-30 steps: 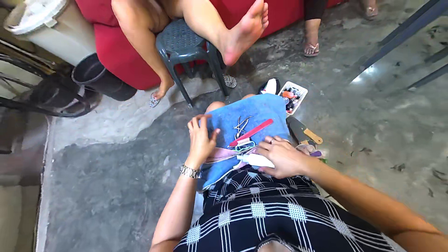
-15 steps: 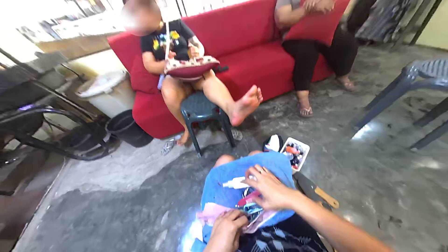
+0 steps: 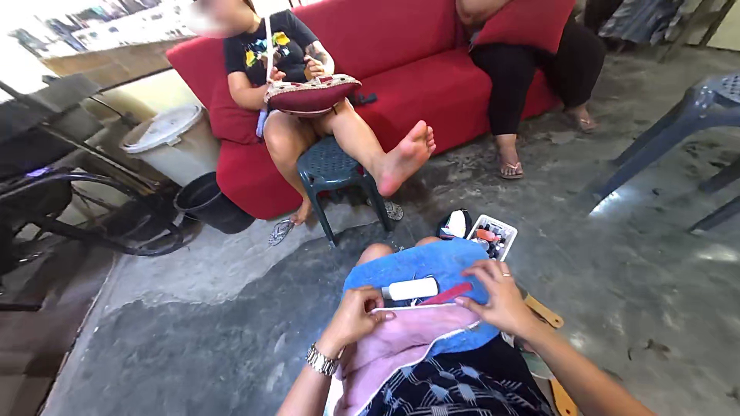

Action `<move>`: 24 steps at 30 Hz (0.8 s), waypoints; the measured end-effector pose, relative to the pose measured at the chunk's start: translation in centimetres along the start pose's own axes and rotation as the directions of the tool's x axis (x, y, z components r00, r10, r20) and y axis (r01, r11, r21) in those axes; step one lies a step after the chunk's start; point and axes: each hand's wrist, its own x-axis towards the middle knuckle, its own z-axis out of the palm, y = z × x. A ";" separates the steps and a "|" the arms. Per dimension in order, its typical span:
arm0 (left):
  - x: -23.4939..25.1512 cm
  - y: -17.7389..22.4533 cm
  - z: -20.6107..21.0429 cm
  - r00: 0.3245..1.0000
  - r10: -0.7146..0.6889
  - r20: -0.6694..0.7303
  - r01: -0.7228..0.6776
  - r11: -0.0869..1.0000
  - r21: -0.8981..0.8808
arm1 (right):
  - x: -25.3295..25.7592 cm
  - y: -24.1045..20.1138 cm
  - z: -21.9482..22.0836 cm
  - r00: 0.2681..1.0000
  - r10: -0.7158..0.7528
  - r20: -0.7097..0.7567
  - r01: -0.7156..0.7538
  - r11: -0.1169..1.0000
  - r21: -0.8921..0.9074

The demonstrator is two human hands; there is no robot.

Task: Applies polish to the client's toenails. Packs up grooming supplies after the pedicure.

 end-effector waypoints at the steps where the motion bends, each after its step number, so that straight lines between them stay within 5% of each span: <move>1: 0.3 -0.7 -0.3 0.999 -0.001 -0.050 0.002 1.000 0.024 | 0.0 1.4 0.1 0.996 0.066 -0.066 -0.062 0.996 0.059; 3: 0.9 -2.1 -0.2 0.997 -0.070 -0.042 0.070 0.997 -0.012 | -0.1 3.9 0.7 0.951 0.297 -0.090 -0.274 0.940 0.204; 6: 2.1 -3.6 0.3 0.976 -0.193 0.096 0.207 0.966 -0.157 | -0.2 5.1 2.1 0.729 0.646 0.225 -0.676 0.630 0.383; 8: 2.7 -3.9 0.2 0.956 -0.241 0.168 0.268 0.949 -0.163 | -0.3 4.4 3.1 0.597 0.702 0.389 -0.789 0.425 0.443; 12: 2.6 -4.0 -0.8 0.952 -0.228 0.203 0.252 0.962 -0.103 | 0.1 4.0 2.0 0.692 0.683 0.234 -0.643 0.437 0.629; 18: 0.1 -1.7 -0.1 0.999 0.004 -0.041 -0.005 1.000 -0.025 | 0.0 3.6 -1.0 0.907 0.419 0.043 -0.178 0.289 0.941; 20: -0.1 -0.3 0.6 0.991 0.088 -0.105 -0.082 0.995 0.061 | 0.5 0.5 -1.2 0.964 0.264 0.026 -0.122 0.354 0.927; 22: 0.0 1.0 1.6 0.971 0.170 -0.171 -0.154 0.983 0.102 | 1.4 -2.7 -0.4 0.999 -0.040 -0.029 0.048 0.667 0.744; 24: 0.3 2.0 3.1 0.937 0.235 -0.258 -0.218 0.972 0.092 | 2.5 -5.7 0.8 0.949 -0.298 0.103 0.239 0.893 0.382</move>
